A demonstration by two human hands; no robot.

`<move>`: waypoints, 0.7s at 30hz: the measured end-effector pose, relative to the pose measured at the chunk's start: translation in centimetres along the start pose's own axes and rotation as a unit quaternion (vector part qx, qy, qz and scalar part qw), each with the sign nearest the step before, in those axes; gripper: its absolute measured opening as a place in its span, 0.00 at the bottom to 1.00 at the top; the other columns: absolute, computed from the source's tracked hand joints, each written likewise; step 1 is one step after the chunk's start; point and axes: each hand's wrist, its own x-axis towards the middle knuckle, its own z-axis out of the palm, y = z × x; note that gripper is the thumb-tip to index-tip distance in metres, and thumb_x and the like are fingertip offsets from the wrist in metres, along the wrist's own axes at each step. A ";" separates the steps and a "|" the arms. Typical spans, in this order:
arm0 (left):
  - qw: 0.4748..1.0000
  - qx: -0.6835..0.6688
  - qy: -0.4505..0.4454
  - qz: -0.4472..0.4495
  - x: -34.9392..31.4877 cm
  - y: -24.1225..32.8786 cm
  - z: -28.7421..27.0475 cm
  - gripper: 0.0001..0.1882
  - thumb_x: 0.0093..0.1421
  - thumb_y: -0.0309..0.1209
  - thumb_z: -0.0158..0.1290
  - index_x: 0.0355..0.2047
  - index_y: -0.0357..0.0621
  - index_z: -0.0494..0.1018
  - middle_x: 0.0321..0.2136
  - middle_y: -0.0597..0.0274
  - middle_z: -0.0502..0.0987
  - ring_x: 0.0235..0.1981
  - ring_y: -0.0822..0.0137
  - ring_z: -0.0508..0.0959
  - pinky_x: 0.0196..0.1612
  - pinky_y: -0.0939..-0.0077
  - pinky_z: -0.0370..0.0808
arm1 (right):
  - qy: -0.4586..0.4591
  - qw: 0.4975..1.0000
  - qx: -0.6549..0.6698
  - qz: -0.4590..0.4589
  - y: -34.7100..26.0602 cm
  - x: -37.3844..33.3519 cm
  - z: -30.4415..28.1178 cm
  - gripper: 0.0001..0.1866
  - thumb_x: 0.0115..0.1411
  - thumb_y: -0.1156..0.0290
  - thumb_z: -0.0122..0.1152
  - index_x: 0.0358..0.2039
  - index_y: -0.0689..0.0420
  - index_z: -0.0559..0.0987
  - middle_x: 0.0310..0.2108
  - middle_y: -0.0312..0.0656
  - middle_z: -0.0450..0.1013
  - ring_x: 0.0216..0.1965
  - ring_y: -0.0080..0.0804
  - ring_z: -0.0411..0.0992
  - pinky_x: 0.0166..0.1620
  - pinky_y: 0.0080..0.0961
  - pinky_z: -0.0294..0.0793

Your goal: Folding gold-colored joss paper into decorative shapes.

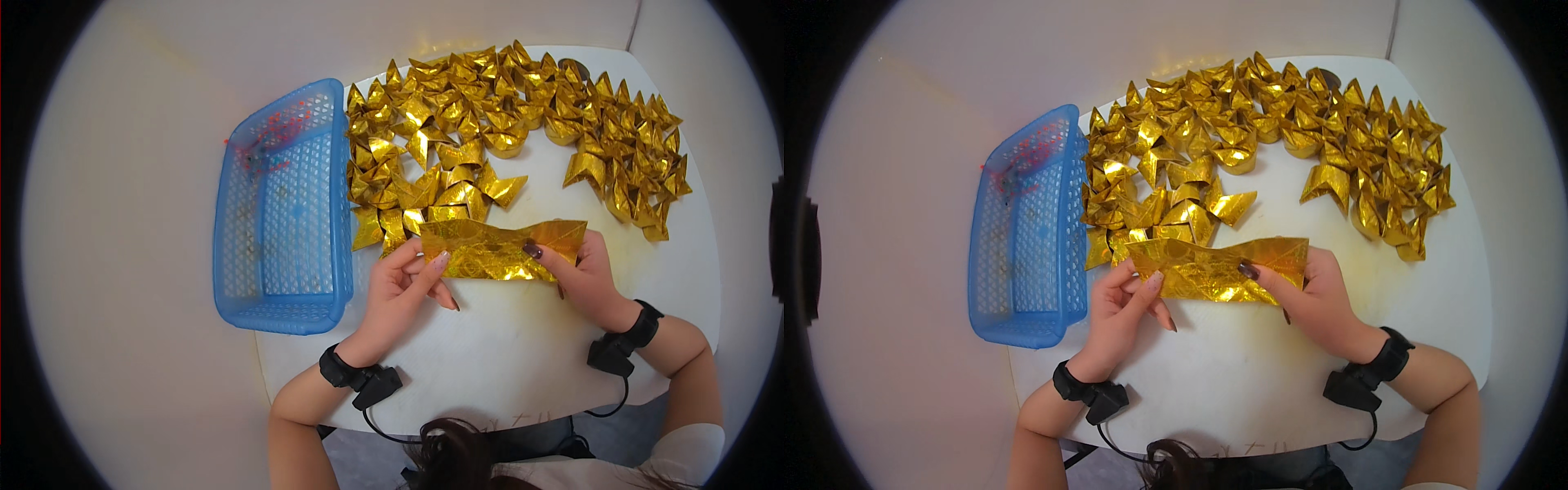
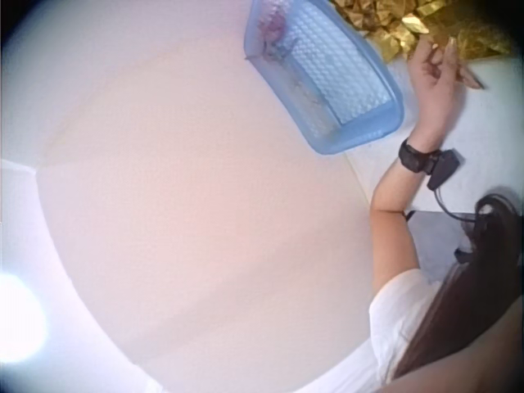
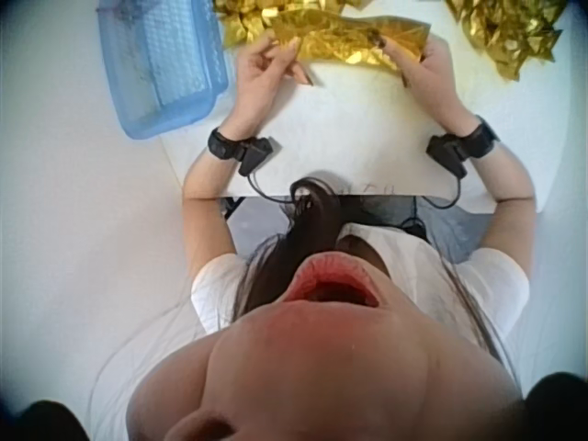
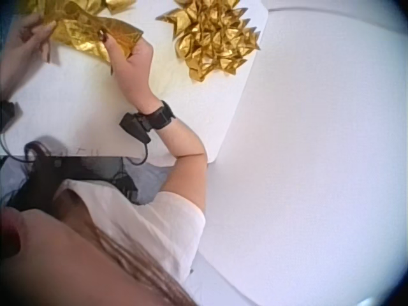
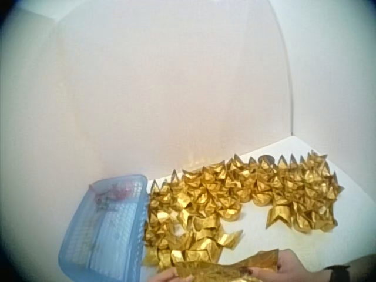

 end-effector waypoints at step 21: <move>1.000 -0.006 0.007 0.014 -0.2 -0.3 -0.4 0.10 0.63 0.29 0.47 0.43 0.36 0.68 0.21 0.64 0.74 0.16 0.73 0.75 0.21 0.83 0.72 | 0.009 1.000 -0.010 0.008 -0.1 0.2 0.4 0.13 0.59 0.64 0.59 0.37 0.62 0.77 0.17 0.27 0.67 0.15 0.11 0.58 0.18 0.13 0.58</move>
